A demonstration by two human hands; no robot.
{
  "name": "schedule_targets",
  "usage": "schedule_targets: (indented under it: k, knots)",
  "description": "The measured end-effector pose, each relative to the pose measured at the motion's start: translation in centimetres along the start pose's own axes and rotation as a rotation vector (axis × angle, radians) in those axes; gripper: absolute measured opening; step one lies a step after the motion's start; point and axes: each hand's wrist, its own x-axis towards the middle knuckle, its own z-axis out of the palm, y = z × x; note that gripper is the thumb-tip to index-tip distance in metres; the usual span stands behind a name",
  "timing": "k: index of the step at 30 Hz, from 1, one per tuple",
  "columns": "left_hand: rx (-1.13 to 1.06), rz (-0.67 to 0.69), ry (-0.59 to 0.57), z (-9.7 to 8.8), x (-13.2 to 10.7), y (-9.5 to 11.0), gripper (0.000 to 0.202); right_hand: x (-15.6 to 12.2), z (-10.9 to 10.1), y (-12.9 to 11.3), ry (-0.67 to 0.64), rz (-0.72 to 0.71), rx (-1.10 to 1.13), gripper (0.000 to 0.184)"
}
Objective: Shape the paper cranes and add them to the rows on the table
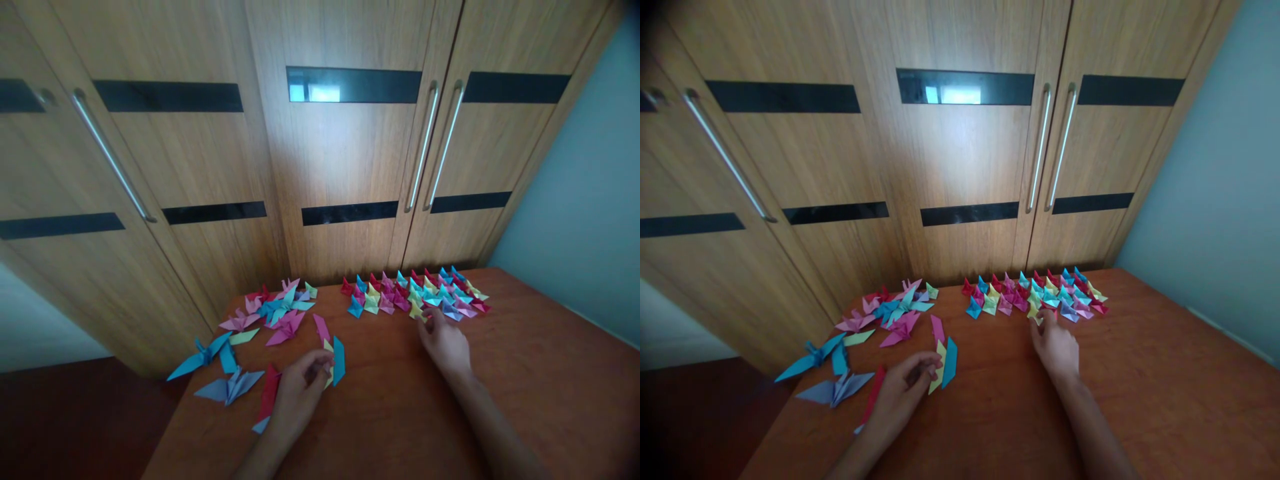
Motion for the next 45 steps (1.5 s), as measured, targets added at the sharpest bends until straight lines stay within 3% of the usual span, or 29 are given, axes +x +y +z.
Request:
schedule_targets:
  k: [2,5,9,11,14,17,21,27,33,39,45]
  knots:
    - [0.042,0.026,0.018,-0.3,0.0,0.3,0.02,-0.7,0.4,-1.1,-0.02,-0.118,0.146,0.029]
    - [0.169,0.112,0.1,-1.8,0.4,0.9,0.02,-2.0,1.6,-3.1,-0.164,-0.279,0.265,0.031]
    - [0.447,0.21,0.327,-6.5,2.1,1.2,0.025,-3.3,2.7,-4.8,-0.314,-0.379,0.228,0.025]
    - [0.636,0.186,0.374,-9.4,3.5,1.2,0.029,-3.4,2.8,-5.1,-0.333,-0.391,0.216,0.023]
    - [0.944,0.11,0.3,-12.8,5.9,1.1,0.033,-3.3,2.6,-5.0,-0.345,-0.382,0.228,0.023]
    - [1.12,0.074,0.197,-13.8,8.3,1.2,0.03,-3.2,2.4,-4.8,-0.351,-0.382,0.248,0.022]
    - [1.169,0.107,0.133,-12.5,11.0,1.8,0.028,-3.3,2.4,-4.9,-0.332,-0.401,0.251,0.021]
    - [1.25,0.172,-0.007,-8.5,14.6,2.7,0.026,-3.2,2.4,-5.0,-0.314,-0.411,0.247,0.018]
    - [1.37,0.171,-0.137,-5.0,17.4,2.2,0.019,-3.1,2.2,-5.0,-0.324,-0.404,0.242,0.019]
    - [1.459,0.107,-0.24,-4.4,17.9,1.2,0.031,-3.0,2.2,-5.1,-0.345,-0.394,0.249,0.017]
    - [1.438,0.106,-0.235,-4.5,17.4,0.9,0.032,-3.0,2.0,-5.2,-0.324,-0.398,0.226,0.016]
